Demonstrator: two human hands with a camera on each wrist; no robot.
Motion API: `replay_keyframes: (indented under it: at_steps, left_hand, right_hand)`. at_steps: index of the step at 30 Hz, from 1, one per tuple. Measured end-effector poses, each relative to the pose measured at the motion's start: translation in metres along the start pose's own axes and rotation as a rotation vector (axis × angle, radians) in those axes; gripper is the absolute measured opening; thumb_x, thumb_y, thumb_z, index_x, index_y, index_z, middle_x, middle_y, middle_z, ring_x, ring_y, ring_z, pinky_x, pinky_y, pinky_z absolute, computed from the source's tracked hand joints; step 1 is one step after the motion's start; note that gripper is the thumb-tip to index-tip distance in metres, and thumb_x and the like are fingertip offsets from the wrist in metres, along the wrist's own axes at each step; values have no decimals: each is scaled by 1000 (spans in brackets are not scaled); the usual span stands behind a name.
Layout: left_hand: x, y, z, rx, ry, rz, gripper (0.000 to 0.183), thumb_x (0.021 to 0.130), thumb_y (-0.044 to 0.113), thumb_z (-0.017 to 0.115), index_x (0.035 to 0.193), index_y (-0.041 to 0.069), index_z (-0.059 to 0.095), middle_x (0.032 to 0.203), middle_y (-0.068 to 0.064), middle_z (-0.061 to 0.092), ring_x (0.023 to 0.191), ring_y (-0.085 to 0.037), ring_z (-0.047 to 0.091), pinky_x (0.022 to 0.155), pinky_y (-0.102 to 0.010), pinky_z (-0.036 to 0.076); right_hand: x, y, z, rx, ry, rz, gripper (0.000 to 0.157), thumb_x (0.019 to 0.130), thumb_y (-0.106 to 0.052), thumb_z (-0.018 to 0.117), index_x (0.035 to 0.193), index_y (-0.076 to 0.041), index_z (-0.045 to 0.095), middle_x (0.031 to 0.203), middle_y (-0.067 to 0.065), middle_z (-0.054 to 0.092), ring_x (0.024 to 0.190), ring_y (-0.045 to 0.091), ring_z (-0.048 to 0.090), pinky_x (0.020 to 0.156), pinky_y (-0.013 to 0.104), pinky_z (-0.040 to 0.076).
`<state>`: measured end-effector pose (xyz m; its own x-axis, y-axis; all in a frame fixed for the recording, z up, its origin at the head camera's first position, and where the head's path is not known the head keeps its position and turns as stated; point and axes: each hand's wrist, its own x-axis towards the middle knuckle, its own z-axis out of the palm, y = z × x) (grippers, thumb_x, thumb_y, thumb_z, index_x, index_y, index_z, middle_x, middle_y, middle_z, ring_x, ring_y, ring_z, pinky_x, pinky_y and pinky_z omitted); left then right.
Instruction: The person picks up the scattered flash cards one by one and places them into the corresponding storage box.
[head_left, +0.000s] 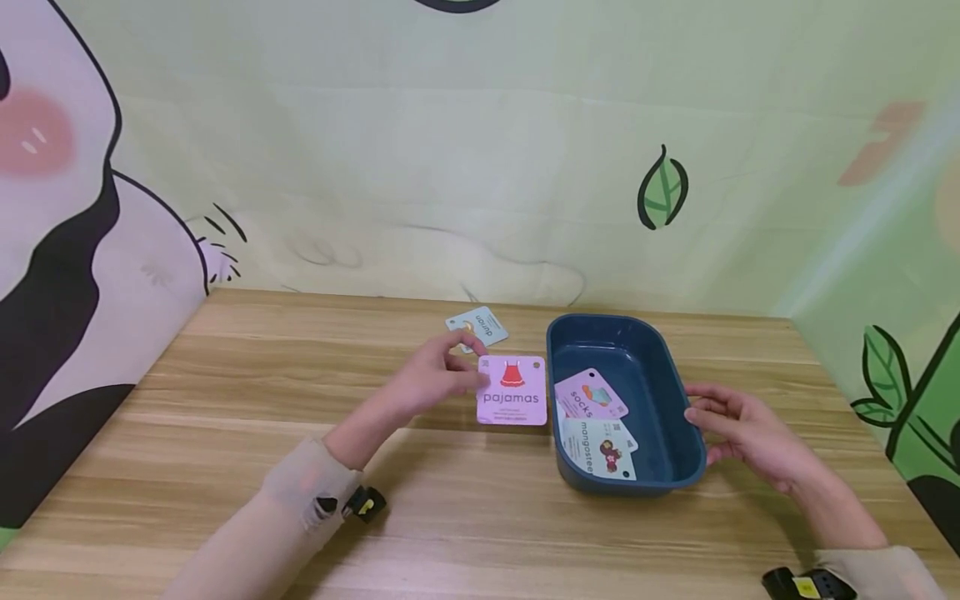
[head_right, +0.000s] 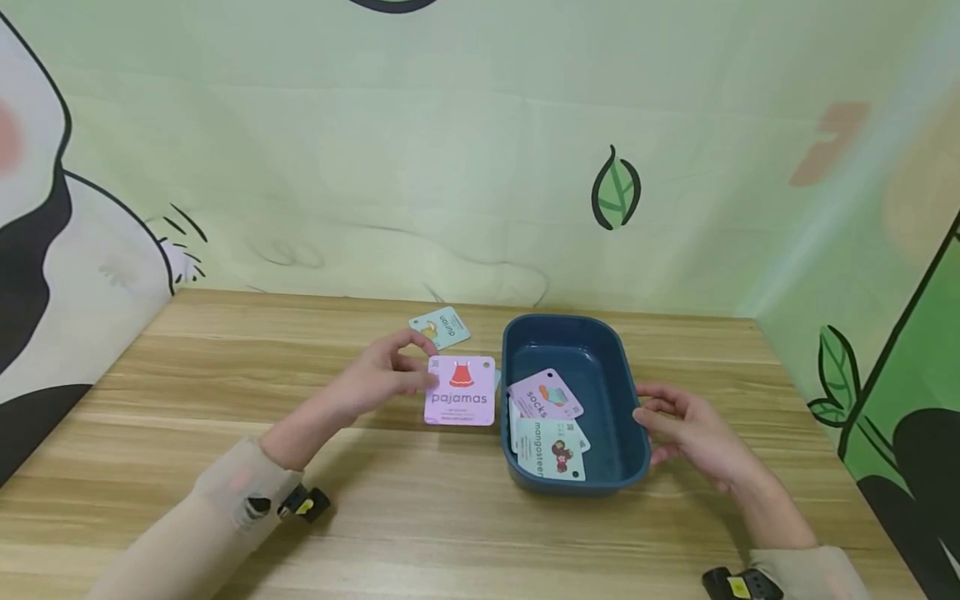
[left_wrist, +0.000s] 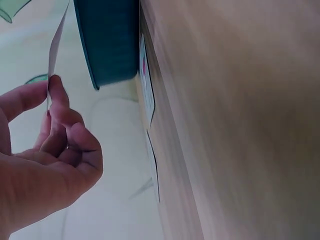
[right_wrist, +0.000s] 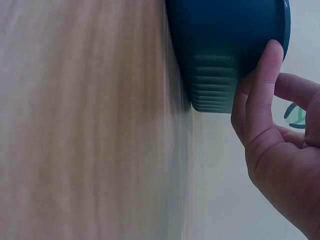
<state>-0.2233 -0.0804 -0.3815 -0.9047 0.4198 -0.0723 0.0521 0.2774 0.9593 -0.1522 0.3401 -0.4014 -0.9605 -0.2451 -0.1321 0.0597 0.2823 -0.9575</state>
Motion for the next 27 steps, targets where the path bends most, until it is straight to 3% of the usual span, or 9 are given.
replay_keyframes:
  at_steps: [3,9,14,27]
  left_hand:
    - [-1,3,7,-35,9,14,32,90,5,74,118,6,59,97,-12,75,88,-25,70,85,-47,54]
    - [-2,10,22,-93,41,46,30,91,3,73,117,3,57,96,-14,75,92,-37,68,78,-37,52]
    - [-4,13,34,-107,41,41,30,92,5,74,117,4,57,93,-12,76,94,-39,67,74,-32,49]
    - [-3,13,57,-148,-4,95,30,92,4,74,116,2,57,95,-13,76,93,-38,69,71,-33,46]
  right_hand:
    - [0,0,0,0,3,5,56,107,-11,56,148,17,30,110,12,60,86,19,65,62,37,59]
    - [0,0,0,6,-5,-7,56,107,-10,55,148,18,30,110,12,61,86,19,66,62,38,59]
    - [1,0,0,10,-11,-12,56,107,-9,55,148,19,29,110,13,61,86,19,66,61,38,59]
    - [1,1,-1,8,-16,-9,56,107,-10,54,148,18,29,111,13,61,86,21,66,62,38,59]
